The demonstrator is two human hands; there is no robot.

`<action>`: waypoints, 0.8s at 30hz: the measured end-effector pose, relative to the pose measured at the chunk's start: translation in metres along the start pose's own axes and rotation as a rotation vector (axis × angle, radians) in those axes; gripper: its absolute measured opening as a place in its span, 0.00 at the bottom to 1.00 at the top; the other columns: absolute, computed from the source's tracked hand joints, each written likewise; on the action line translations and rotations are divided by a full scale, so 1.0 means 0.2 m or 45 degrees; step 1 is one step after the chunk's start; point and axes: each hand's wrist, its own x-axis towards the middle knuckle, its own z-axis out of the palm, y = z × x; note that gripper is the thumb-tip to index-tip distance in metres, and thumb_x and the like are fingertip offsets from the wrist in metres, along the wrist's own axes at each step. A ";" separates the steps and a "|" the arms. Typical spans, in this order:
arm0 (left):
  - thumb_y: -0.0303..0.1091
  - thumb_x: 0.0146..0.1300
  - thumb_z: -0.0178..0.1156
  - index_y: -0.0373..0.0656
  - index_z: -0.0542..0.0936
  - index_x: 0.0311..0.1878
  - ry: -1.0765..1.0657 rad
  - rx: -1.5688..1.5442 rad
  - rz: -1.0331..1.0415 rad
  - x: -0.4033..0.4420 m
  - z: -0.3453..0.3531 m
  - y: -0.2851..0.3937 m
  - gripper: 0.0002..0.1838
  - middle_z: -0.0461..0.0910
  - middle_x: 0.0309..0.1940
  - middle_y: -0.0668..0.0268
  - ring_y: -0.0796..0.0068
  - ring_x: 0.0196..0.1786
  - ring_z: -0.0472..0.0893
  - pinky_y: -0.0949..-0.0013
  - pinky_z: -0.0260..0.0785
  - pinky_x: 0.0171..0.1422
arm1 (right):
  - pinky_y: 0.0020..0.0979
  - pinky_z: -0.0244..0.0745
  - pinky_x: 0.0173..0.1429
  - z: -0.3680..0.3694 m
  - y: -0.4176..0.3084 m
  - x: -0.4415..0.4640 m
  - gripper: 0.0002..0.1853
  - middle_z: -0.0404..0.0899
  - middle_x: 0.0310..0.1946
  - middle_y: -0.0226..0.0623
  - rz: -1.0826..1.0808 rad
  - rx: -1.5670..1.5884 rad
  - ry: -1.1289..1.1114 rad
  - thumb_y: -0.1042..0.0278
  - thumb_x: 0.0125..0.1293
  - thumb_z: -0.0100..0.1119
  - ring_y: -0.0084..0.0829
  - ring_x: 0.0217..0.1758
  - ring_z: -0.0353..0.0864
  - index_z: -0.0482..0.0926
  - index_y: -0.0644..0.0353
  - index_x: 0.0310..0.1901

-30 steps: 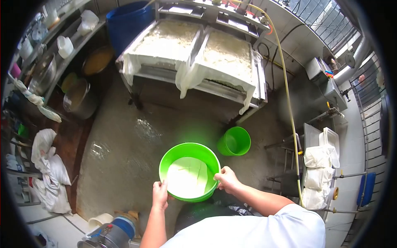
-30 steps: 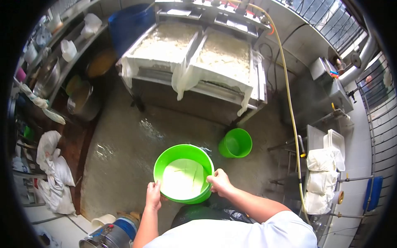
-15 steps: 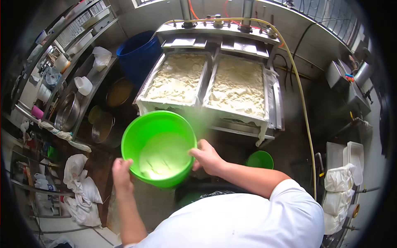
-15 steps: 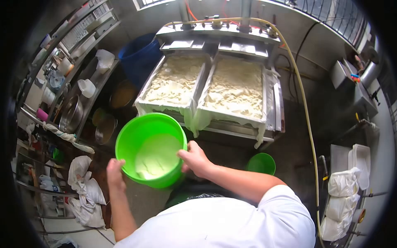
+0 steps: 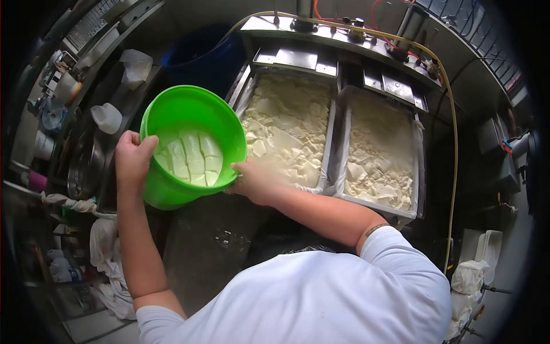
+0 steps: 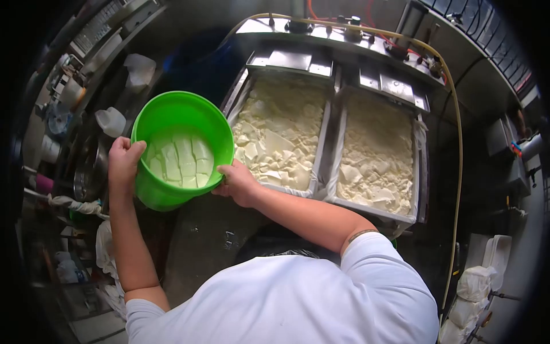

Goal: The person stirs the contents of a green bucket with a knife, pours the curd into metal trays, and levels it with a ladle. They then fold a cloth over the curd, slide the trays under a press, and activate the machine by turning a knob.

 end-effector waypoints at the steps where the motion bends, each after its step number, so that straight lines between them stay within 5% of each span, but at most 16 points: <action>1: 0.36 0.61 0.68 0.46 0.71 0.32 -0.006 0.063 0.021 0.11 0.06 -0.01 0.14 0.70 0.25 0.76 0.87 0.25 0.68 0.75 0.61 0.26 | 0.46 0.80 0.58 -0.01 -0.03 0.06 0.22 0.77 0.57 0.44 -0.336 -0.568 -0.002 0.65 0.71 0.58 0.44 0.55 0.81 0.70 0.58 0.63; 2: 0.36 0.60 0.68 0.46 0.71 0.32 -0.017 0.126 0.041 0.20 0.11 -0.02 0.14 0.70 0.25 0.76 0.86 0.25 0.68 0.74 0.61 0.26 | 0.45 0.85 0.50 -0.02 -0.05 0.12 0.22 0.78 0.56 0.40 -0.661 -1.138 -0.003 0.70 0.73 0.47 0.38 0.49 0.84 0.65 0.54 0.67; 3: 0.36 0.60 0.68 0.46 0.71 0.32 -0.043 0.121 0.037 0.29 0.18 -0.03 0.14 0.70 0.25 0.76 0.86 0.25 0.68 0.74 0.61 0.26 | 0.47 0.85 0.52 -0.03 -0.10 0.21 0.24 0.77 0.58 0.41 -0.481 -0.797 -0.013 0.70 0.72 0.47 0.40 0.55 0.83 0.64 0.52 0.70; 6: 0.38 0.54 0.67 0.39 0.69 0.28 -0.114 0.251 0.094 0.50 0.39 -0.04 0.17 0.70 0.22 0.66 0.74 0.27 0.70 0.63 0.68 0.34 | 0.49 0.85 0.54 -0.10 -0.23 0.33 0.25 0.76 0.61 0.42 -0.407 -0.750 0.044 0.70 0.72 0.47 0.43 0.58 0.83 0.64 0.53 0.70; 7: 0.39 0.55 0.67 0.38 0.70 0.28 -0.111 0.241 0.109 0.55 0.46 -0.03 0.17 0.72 0.22 0.64 0.71 0.26 0.71 0.61 0.69 0.35 | 0.50 0.85 0.56 -0.19 -0.25 0.42 0.25 0.76 0.62 0.43 -0.427 -0.848 -0.182 0.71 0.71 0.47 0.43 0.58 0.83 0.65 0.54 0.70; 10: 0.40 0.55 0.67 0.38 0.71 0.28 -0.095 0.269 0.132 0.74 0.60 -0.03 0.17 0.72 0.23 0.62 0.69 0.27 0.72 0.60 0.70 0.36 | 0.50 0.85 0.56 -0.24 -0.27 0.52 0.24 0.77 0.62 0.43 -0.462 -0.767 -0.092 0.72 0.71 0.48 0.43 0.58 0.83 0.67 0.55 0.69; 11: 0.42 0.56 0.66 0.37 0.71 0.30 -0.107 0.334 0.124 0.79 0.65 -0.01 0.18 0.75 0.24 0.59 0.64 0.29 0.76 0.57 0.72 0.40 | 0.51 0.85 0.58 -0.18 -0.32 0.53 0.23 0.77 0.62 0.43 -0.031 0.141 0.142 0.72 0.72 0.51 0.43 0.60 0.82 0.69 0.55 0.68; 18: 0.49 0.60 0.61 0.38 0.73 0.36 -0.122 0.682 0.177 0.89 0.87 0.20 0.20 0.80 0.30 0.51 0.49 0.37 0.82 0.50 0.73 0.48 | 0.47 0.85 0.52 -0.12 -0.24 0.58 0.20 0.78 0.59 0.38 -0.182 0.259 0.235 0.64 0.74 0.56 0.39 0.56 0.81 0.73 0.54 0.65; 20: 0.49 0.61 0.60 0.36 0.76 0.42 -0.159 0.752 0.215 0.86 0.90 0.27 0.22 0.84 0.37 0.47 0.43 0.44 0.84 0.48 0.74 0.52 | 0.44 0.86 0.53 -0.02 -0.29 0.52 0.18 0.80 0.56 0.42 -0.001 0.341 0.328 0.61 0.76 0.56 0.41 0.51 0.83 0.73 0.58 0.63; 24: 0.49 0.63 0.60 0.35 0.77 0.50 -0.151 0.814 0.231 0.78 0.97 0.34 0.25 0.85 0.43 0.42 0.39 0.51 0.84 0.46 0.75 0.56 | 0.41 0.86 0.40 -0.11 -0.25 0.56 0.16 0.79 0.44 0.41 0.116 0.424 0.323 0.64 0.72 0.55 0.39 0.41 0.82 0.75 0.57 0.58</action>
